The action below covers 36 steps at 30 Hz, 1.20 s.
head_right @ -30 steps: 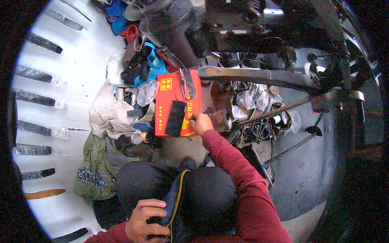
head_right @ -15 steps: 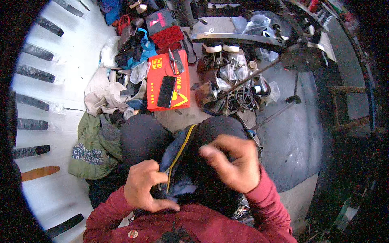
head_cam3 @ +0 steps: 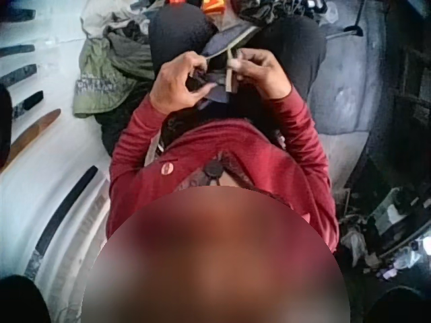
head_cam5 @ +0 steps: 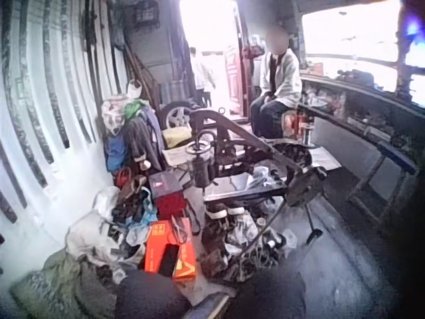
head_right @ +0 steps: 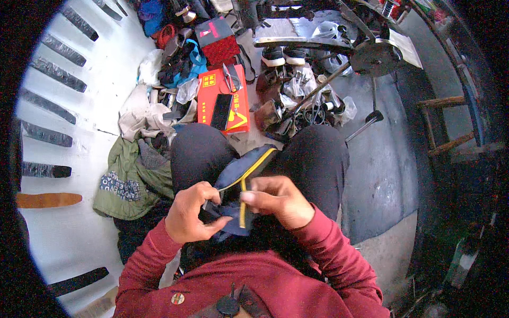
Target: The person threads a yellow cord through a dark blue bag, then uses a sewing machine to stitch along the bag's edge. The person repeatedly positions the bag under the needle and operates the machine to sew.
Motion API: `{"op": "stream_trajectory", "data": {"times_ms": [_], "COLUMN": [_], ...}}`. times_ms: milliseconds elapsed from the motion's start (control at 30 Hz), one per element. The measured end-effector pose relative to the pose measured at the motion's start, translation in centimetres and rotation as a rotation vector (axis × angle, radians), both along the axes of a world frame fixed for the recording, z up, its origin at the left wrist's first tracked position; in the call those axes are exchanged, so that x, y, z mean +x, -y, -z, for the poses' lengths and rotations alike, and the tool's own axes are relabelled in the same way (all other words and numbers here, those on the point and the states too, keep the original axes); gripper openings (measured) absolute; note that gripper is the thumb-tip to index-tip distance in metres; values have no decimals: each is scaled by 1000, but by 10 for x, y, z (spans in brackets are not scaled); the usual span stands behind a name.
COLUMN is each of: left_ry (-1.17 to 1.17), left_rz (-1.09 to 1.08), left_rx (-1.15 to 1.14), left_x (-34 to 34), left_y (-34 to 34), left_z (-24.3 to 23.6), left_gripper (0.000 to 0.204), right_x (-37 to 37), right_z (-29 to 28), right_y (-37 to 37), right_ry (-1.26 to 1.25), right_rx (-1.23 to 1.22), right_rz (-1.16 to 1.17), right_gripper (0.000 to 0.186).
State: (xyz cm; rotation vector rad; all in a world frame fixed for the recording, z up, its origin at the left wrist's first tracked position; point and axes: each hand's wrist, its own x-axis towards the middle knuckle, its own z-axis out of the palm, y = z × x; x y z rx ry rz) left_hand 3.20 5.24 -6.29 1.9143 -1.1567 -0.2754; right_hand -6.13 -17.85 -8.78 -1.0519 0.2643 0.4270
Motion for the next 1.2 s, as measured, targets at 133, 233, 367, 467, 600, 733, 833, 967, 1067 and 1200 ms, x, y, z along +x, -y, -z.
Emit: {"op": "stream_trajectory", "data": {"times_ms": [133,233,367,467,600,733,833,967,1067,1200], "left_ry": [39,11,21,-25,-67,16,36,115,200,253], "left_rz": [-24,-33,-20,-89,-110,-74,-15,-2,3,12], "left_rx": [-1,8,14,-1,-30,-54,-83,-97,-108,-130], "left_x": [3,3,2,-3,-5,-9,-8,-14,-15,-15], "left_y": [-7,-9,-10,-8,-9,-11,-10,-10,-13,-18], "left_z": [3,1,0,3,7,10,13,16,18,22], "left_gripper": [52,49,54,65,72,72,56,42,44,50], "right_x": [-18,-18,-1,15,27,20,13,5,1,0], "right_z": [8,10,-4,-16,-16,-10,-4,2,7,9], "right_y": [9,3,3,9,2,-3,-7,-13,-18,-22], "right_ry": [46,47,662,926,902,485,321,99,24,-10], "right_rx": [259,-228,-848,-860,-834,-505,-288,-144,-53,-32], "right_rz": [104,161,471,213,-112,-162,-118,-120,-23,-2], "right_gripper": [22,22,20,23,21,19,30,28,25,25]}}
